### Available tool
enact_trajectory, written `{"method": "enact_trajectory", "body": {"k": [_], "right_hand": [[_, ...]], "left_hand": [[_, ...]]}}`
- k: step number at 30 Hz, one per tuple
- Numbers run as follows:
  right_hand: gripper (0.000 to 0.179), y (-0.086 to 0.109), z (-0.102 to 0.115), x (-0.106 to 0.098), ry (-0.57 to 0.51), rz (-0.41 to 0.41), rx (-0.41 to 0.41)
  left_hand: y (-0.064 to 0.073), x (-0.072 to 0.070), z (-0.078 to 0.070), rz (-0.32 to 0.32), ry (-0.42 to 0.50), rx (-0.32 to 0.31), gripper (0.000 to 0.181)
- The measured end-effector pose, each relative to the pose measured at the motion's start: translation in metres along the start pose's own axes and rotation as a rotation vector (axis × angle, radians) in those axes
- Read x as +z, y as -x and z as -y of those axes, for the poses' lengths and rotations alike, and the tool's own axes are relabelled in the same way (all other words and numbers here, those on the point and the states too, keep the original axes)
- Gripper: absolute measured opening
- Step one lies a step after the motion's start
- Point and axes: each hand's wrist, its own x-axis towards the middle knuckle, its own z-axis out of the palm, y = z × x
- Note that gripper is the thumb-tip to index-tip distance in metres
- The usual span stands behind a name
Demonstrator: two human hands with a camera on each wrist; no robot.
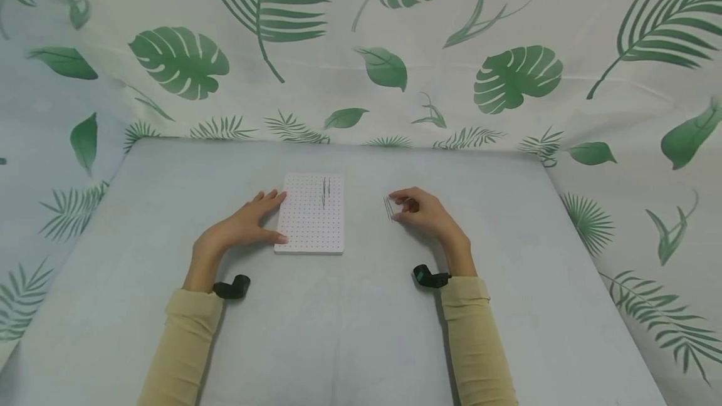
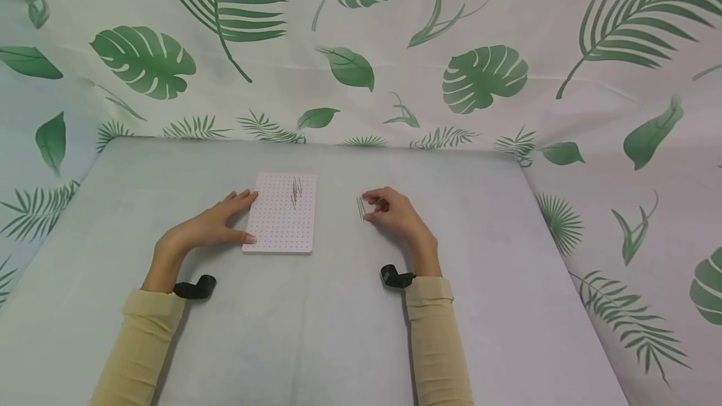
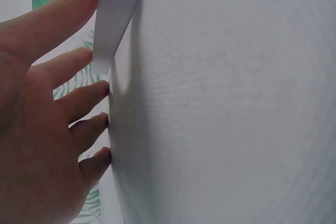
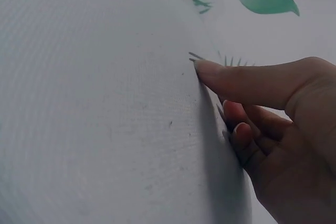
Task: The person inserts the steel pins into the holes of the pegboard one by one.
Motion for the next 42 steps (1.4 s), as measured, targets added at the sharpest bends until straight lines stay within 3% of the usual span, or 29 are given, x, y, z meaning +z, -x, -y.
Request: {"method": "enact_trajectory", "body": {"k": [11, 27, 42], "right_hand": [[0.049, 0.002, 0.001, -0.0016, 0.022, 0.076, -0.005], [0.046, -0.0015, -0.0003, -0.0002, -0.049, -0.009, 0.049], [0.03, -0.0008, 0.0047, 0.0, -0.052, -0.089, 0.077]], "left_hand": [[-0.0001, 0.0001, 0.0006, -0.003, -0.008, 0.005, 0.102], [0.0009, 0.0008, -0.0013, -0.006, -0.005, -0.009, 0.101], [-0.0006, 0.0012, 0.0007, -0.007, 0.002, -0.003, 0.101]]}}
